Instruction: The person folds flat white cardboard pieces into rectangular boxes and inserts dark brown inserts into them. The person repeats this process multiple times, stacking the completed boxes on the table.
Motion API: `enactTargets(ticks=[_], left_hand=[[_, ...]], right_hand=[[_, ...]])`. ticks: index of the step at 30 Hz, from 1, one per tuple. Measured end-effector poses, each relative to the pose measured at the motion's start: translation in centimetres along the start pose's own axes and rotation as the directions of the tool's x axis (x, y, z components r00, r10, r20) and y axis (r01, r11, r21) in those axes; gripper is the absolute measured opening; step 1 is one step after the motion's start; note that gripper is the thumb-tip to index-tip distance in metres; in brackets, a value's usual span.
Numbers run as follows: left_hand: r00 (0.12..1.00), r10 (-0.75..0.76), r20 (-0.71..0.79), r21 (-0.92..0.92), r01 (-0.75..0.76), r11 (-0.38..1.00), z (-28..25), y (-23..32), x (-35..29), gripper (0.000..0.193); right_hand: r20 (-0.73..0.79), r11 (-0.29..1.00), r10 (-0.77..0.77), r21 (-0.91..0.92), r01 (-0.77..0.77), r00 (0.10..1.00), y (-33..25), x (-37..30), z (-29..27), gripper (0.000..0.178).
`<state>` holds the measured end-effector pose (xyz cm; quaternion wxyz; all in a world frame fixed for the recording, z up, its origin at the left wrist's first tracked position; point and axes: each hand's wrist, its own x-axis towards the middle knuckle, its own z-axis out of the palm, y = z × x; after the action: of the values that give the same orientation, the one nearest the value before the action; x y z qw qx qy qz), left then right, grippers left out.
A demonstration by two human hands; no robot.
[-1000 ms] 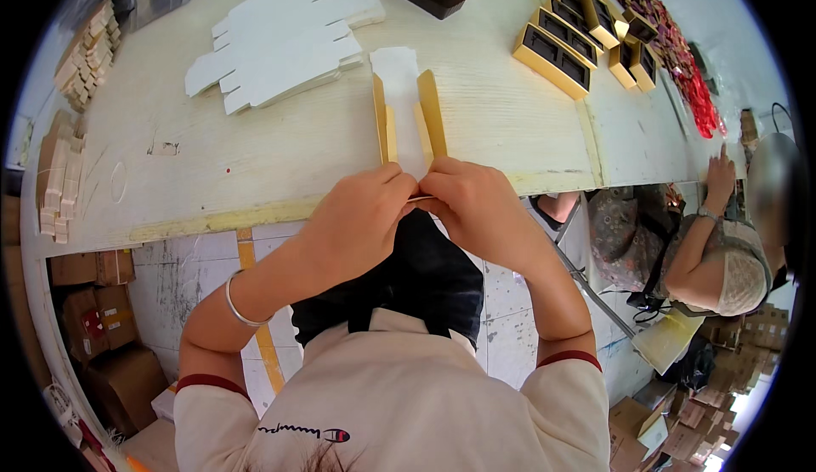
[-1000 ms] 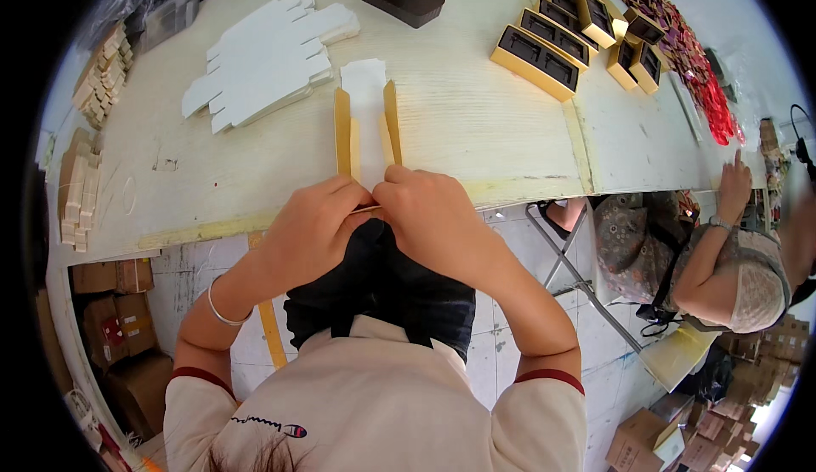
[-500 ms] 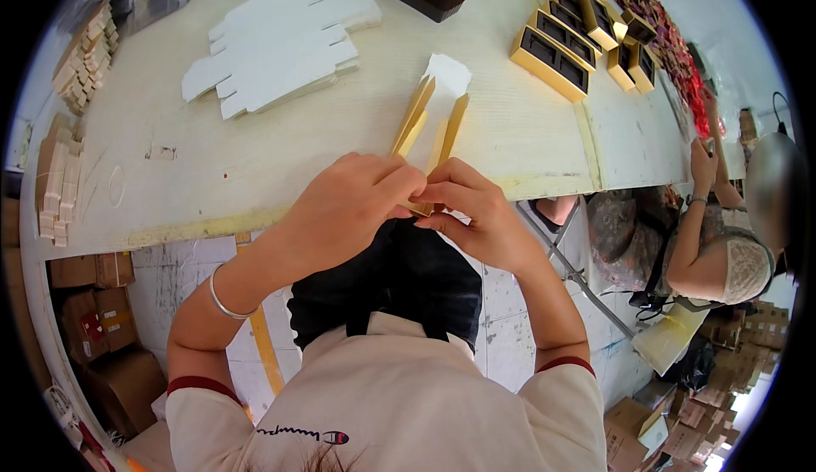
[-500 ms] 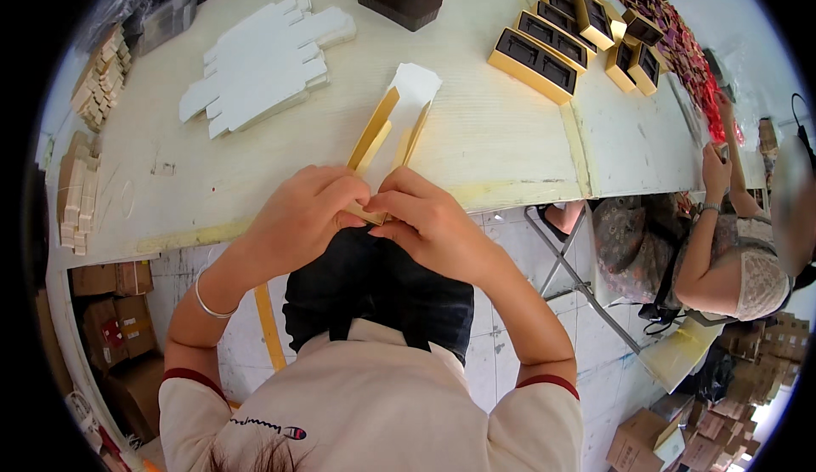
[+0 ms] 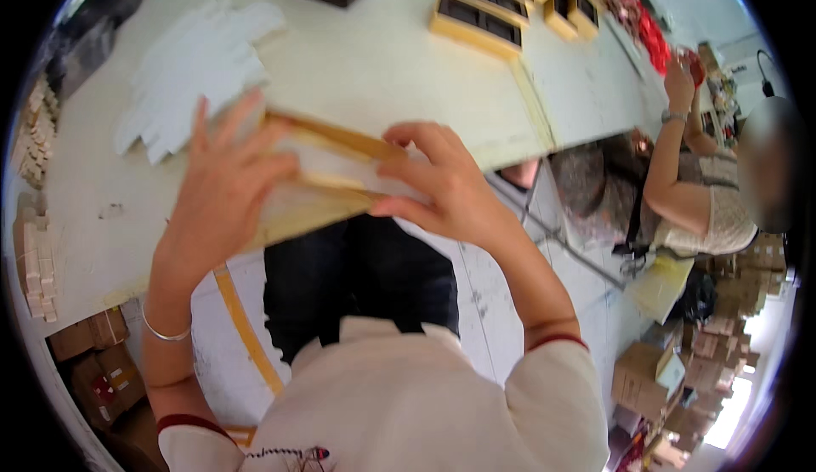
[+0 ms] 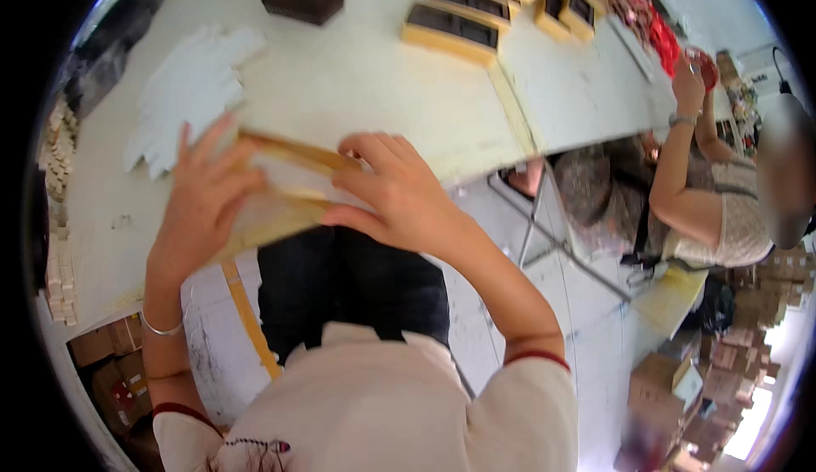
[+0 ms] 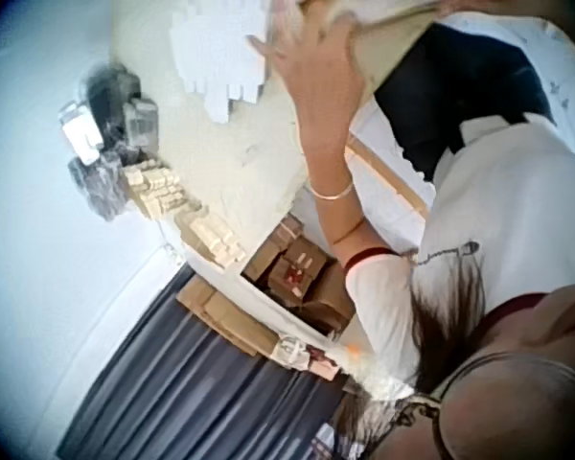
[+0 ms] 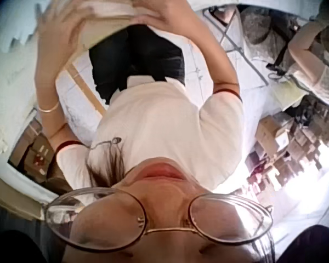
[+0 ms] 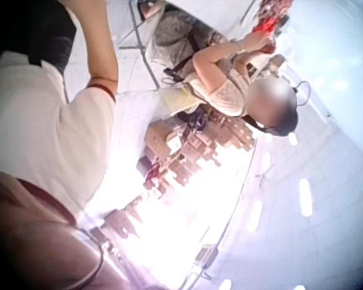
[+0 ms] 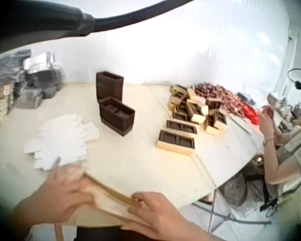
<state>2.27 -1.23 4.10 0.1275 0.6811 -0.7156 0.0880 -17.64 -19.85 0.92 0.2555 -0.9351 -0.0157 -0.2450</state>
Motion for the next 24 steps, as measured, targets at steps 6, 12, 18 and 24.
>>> enactTargets(ticks=[6, 12, 18, 24], left_hand=[[0.993, -0.119, -0.001, -0.248, 0.115, 0.962, 1.8, 3.8, 0.2, 0.036], [0.994, -0.059, -0.091, -0.473, 0.009, 0.881, 1.5, 1.6, -0.2, 0.023], [0.976, -0.215, -0.031, -0.543, 0.165, 0.824, 2.6, 2.2, 0.3, 0.016], [0.947, -0.320, -0.006, -0.649, 0.239, 0.722, 2.6, 3.3, 1.3, 0.018]], right_hand=[[0.078, 0.988, 0.156, 0.005, -0.157, 0.985, -3.2, 0.7, 1.1, 0.042], [0.406, 0.982, -0.150, 0.170, 0.086, 0.902, -0.3, 2.8, -2.1, 0.038], [0.171, 0.990, -0.136, 0.055, 0.128, 0.976, -0.8, 3.4, 1.5, 0.018], [0.140, 0.982, 0.058, 0.171, -0.081, 0.989, -1.1, 2.3, 2.8, 0.018]])
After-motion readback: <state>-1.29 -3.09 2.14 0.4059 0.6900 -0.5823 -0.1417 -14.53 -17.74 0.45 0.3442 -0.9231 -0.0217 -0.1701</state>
